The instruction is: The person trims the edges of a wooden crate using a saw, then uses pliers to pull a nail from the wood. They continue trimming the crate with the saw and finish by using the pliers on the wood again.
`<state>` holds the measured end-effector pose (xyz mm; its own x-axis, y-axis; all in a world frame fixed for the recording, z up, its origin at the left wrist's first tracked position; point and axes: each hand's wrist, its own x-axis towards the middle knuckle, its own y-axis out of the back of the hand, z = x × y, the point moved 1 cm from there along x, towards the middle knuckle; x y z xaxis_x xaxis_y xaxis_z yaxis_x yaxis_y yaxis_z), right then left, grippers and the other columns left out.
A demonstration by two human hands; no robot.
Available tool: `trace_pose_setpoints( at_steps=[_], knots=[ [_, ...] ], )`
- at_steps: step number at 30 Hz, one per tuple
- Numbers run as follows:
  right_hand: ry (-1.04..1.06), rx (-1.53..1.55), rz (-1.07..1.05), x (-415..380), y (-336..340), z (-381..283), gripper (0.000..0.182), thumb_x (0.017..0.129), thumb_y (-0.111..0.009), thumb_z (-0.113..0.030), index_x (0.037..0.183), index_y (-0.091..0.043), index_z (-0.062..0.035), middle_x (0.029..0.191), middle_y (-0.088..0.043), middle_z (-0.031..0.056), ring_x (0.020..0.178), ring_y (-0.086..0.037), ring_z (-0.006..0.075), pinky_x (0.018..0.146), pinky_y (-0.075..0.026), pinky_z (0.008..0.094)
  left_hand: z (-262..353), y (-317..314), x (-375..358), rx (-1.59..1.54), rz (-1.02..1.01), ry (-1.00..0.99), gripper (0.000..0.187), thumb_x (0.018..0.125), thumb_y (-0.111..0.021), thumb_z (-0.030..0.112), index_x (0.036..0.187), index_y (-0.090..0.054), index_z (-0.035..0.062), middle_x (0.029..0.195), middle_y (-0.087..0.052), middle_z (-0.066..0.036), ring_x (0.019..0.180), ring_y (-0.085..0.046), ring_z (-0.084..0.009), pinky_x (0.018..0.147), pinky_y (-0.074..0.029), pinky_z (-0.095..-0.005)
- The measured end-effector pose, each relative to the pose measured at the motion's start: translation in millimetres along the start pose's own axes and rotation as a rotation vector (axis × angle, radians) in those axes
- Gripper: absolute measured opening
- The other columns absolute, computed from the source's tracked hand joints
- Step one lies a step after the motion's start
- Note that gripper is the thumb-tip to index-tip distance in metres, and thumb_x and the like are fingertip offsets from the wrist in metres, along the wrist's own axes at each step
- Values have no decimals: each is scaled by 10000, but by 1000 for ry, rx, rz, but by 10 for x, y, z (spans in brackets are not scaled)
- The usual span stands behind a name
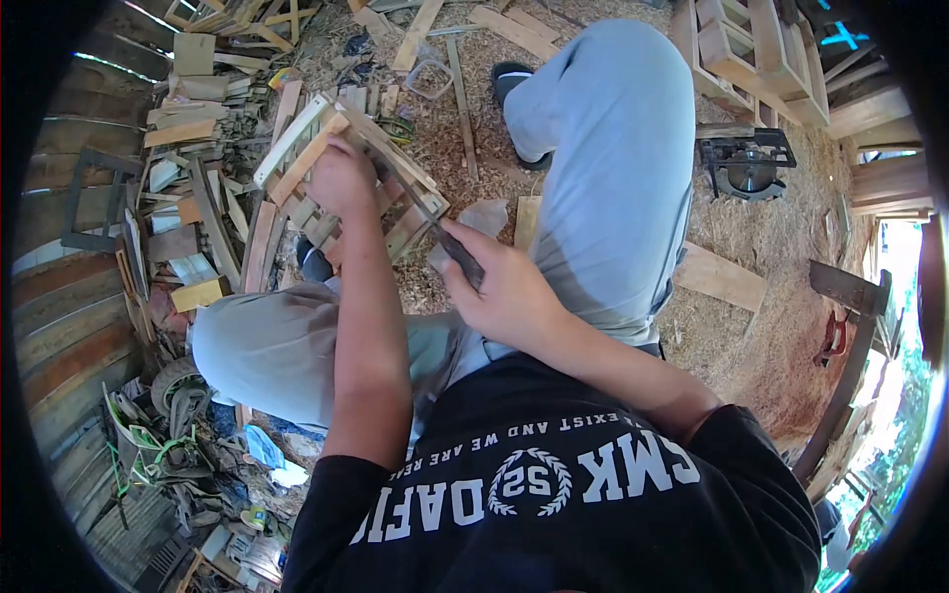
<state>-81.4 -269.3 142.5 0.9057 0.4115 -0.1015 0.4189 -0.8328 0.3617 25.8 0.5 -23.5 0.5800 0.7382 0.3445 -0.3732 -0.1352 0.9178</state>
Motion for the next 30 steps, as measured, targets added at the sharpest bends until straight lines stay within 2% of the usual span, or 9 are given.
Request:
trace_pose_setpoints(
  at_steps=[1, 3, 7, 10, 12, 13, 17, 20, 30],
  knots=[
    [7, 4, 1, -13, 34, -51, 424, 1017, -675, -217, 1365, -685, 25, 799, -722, 287, 671, -726, 437, 697, -589, 512, -3, -4, -3, 1, 8, 0, 620, 1113, -463, 397, 694, -784, 71, 671, -738, -174, 598, -707, -378, 734, -546, -542],
    [-164, -58, -131, -54, 153, -66, 452, 1039, -670, -181, 1448, -650, 10, 1168, -782, 266, 1068, -790, 383, 930, -604, 409, 55, -31, -94, 13, 111, -68, 644, 1119, -446, 397, 682, -786, 69, 675, -739, -182, 601, -711, -374, 730, -544, -538],
    [-117, -65, -124, 69, 116, -5, 461, 1029, -683, -179, 1449, -651, 9, 1177, -783, 260, 1074, -786, 385, 936, -603, 405, 39, 39, 27, -16, -46, 47, 659, 1123, -434, 400, 689, -795, 59, 672, -739, -185, 591, -708, -379, 750, -546, -528],
    [-65, -93, -135, -54, 227, -121, 468, 1028, -694, -167, 1458, -649, 10, 1185, -783, 262, 1059, -796, 336, 936, -596, 387, 82, 130, -33, 9, -69, 11, 642, 1122, -447, 389, 699, -797, 55, 697, -751, -183, 641, -731, -371, 761, -545, -526],
    [-6, -61, 5, -85, 356, -103, 463, 1017, -698, -214, 1406, -668, 35, 1064, -779, 299, 910, -799, 409, 842, -624, 450, 135, 146, -87, -15, 6, -7, 633, 1123, -450, 384, 711, -802, 55, 717, -760, -183, 679, -743, -366, 774, -543, -525],
    [-113, 14, -25, -82, 432, -94, 465, 1028, -703, -203, 1418, -657, 46, 1186, -779, 281, 1070, -801, 369, 926, -609, 416, 150, 154, -101, -32, 75, -27, 625, 1124, -453, 379, 723, -807, 56, 737, -769, -183, 717, -755, -361, 787, -541, -524],
    [29, 25, 33, -71, 505, -134, 466, 1046, -697, -206, 1430, -647, 52, 1256, -770, 263, 1163, -776, 335, 996, -577, 397, 104, 227, -68, -9, -88, 19, 594, 1119, -468, 365, 741, -815, 66, 764, -779, -180, 759, -761, -355, 812, -537, -522],
    [-130, 101, -31, 80, 340, 2, 465, 1049, -693, -214, 1429, -651, 49, 1230, -776, 259, 1129, -778, 331, 981, -580, 397, 151, 215, -58, 4, -80, 0, 600, 1121, -454, 371, 757, -825, 70, 764, -782, -178, 749, -761, -355, 839, -534, -516],
    [-139, 43, -77, 296, 61, 58, 471, 1046, -690, -231, 1419, -657, 54, 1180, -784, 260, 1065, -783, 313, 938, -586, 389, 171, 242, -68, -10, -80, -5, 613, 1127, -438, 411, 826, -851, 72, 802, -797, -179, 779, -767, -354, 891, -518, -527]
  ],
)
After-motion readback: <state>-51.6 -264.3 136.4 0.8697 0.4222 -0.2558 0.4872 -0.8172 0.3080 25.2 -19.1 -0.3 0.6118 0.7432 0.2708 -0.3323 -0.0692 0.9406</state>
